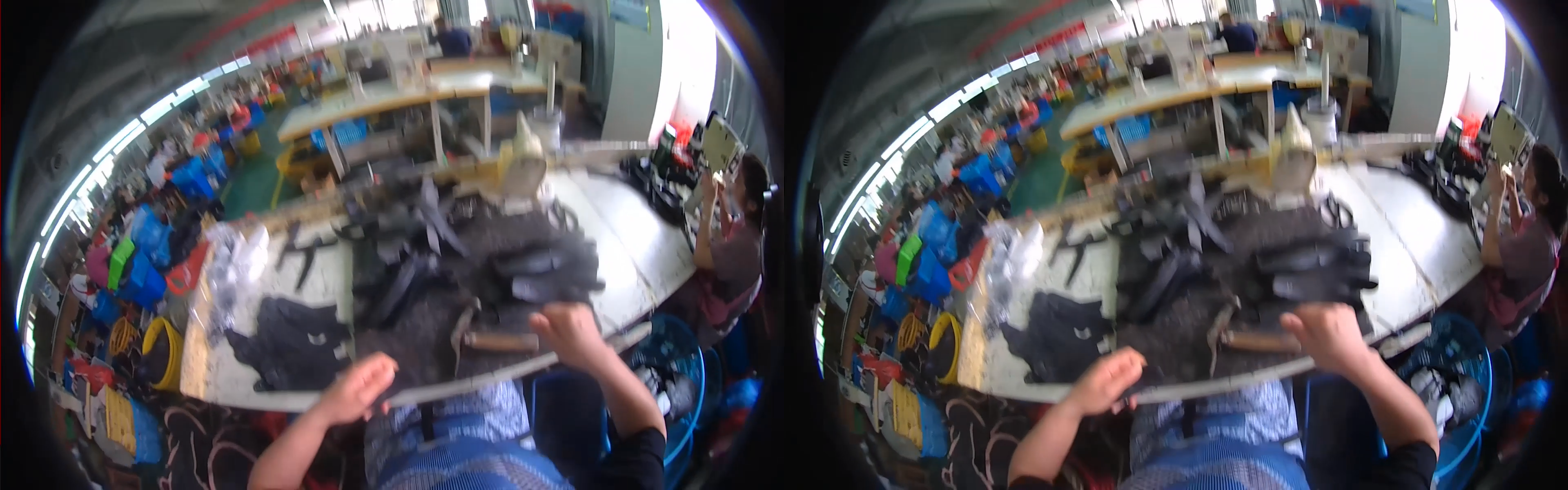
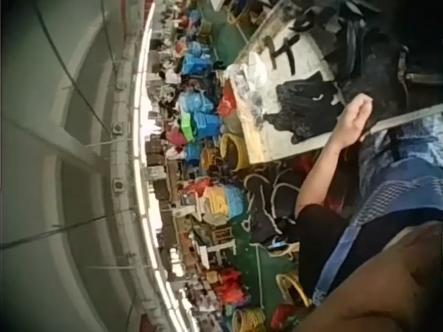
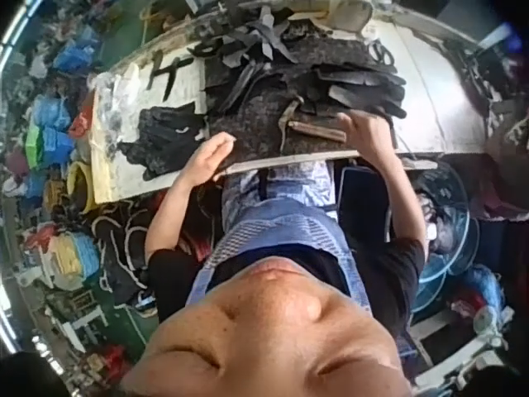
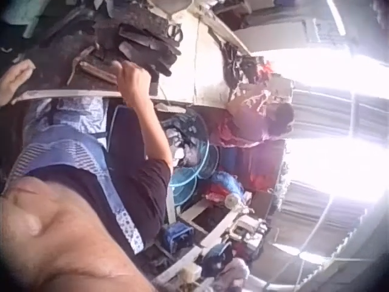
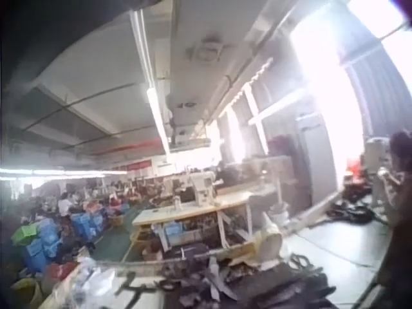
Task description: Hammering and applying glue to leather shoe components at a workbench.
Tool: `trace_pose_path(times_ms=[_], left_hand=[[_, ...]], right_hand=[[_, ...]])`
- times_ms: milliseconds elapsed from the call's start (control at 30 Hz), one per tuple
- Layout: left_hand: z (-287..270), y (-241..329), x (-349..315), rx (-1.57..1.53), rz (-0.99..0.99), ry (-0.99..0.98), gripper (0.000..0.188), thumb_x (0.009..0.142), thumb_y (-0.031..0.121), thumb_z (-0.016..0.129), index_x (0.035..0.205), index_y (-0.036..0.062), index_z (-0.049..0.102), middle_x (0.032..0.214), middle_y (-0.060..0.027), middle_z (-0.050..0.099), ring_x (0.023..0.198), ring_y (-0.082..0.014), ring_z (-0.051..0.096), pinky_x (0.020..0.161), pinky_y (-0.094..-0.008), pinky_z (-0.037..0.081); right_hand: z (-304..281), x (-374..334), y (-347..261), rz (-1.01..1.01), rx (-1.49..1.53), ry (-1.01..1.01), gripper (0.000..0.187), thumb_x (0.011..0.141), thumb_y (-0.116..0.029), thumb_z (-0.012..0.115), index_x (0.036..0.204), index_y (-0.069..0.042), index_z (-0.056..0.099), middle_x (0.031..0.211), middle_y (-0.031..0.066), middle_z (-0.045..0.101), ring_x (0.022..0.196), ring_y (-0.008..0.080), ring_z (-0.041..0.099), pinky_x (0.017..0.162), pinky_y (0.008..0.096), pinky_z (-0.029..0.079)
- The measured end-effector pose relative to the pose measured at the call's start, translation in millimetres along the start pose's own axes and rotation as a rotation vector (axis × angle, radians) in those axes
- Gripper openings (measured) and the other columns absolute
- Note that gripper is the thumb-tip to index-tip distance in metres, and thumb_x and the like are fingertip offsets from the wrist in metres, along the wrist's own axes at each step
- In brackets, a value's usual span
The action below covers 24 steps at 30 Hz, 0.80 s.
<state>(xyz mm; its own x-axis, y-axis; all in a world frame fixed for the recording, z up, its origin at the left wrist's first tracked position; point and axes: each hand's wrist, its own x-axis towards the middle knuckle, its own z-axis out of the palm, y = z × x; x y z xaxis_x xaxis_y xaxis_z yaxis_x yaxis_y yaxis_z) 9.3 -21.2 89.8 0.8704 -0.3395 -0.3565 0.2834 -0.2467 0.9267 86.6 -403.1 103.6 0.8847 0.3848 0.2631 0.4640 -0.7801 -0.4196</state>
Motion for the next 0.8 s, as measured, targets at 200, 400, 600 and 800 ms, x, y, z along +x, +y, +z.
trace_pose_path(times_ms=[200,400,600,800], left_hand=[[-16,-21,19,-0.185,0.003,0.137,0.027,0.107,0.02,0.056,0.123,-0.001,0.061,0.088,-0.012,0.072,0.067,-0.0121,0.067,0.058,-0.0259,0.054],[-4,-39,31,-0.285,0.083,0.146,0.021,0.105,0.014,0.059,0.115,-0.0043,0.061,0.093,-0.0113,0.073,0.077,-0.0151,0.072,0.067,-0.0281,0.059],[26,-23,103,0.379,0.473,0.376,0.01,0.094,0.006,0.069,0.099,-0.0016,0.066,0.087,-0.0059,0.067,0.073,-0.0174,0.065,0.066,-0.0309,0.052],[27,-43,138,0.622,0.649,0.371,0.014,0.084,0.003,0.073,0.098,0.0026,0.069,0.088,-0.0089,0.063,0.082,-0.0283,0.065,0.072,-0.0387,0.053]], right_hand=[[66,12,3,-0.299,-0.029,-0.018,0.048,0.076,-0.008,0.07,0.122,0.003,0.064,0.118,0.013,0.063,0.115,0.0308,0.059,0.094,0.0443,0.05],[95,28,-1,-0.255,-0.006,-0.129,0.029,0.075,-0.004,0.071,0.103,-0.003,0.064,0.095,0.0125,0.057,0.09,0.0334,0.062,0.077,0.0427,0.053],[56,43,-21,0.165,0.578,-0.127,0.007,0.099,-0.004,0.058,0.099,0.0,0.053,0.078,0.0126,0.054,0.06,0.0269,0.053,0.057,0.0357,0.044],[62,23,-17,-0.02,0.353,-0.198,0.013,0.095,-0.007,0.065,0.104,0.0,0.058,0.068,0.0137,0.062,0.058,0.0328,0.067,0.052,0.0403,0.05]])
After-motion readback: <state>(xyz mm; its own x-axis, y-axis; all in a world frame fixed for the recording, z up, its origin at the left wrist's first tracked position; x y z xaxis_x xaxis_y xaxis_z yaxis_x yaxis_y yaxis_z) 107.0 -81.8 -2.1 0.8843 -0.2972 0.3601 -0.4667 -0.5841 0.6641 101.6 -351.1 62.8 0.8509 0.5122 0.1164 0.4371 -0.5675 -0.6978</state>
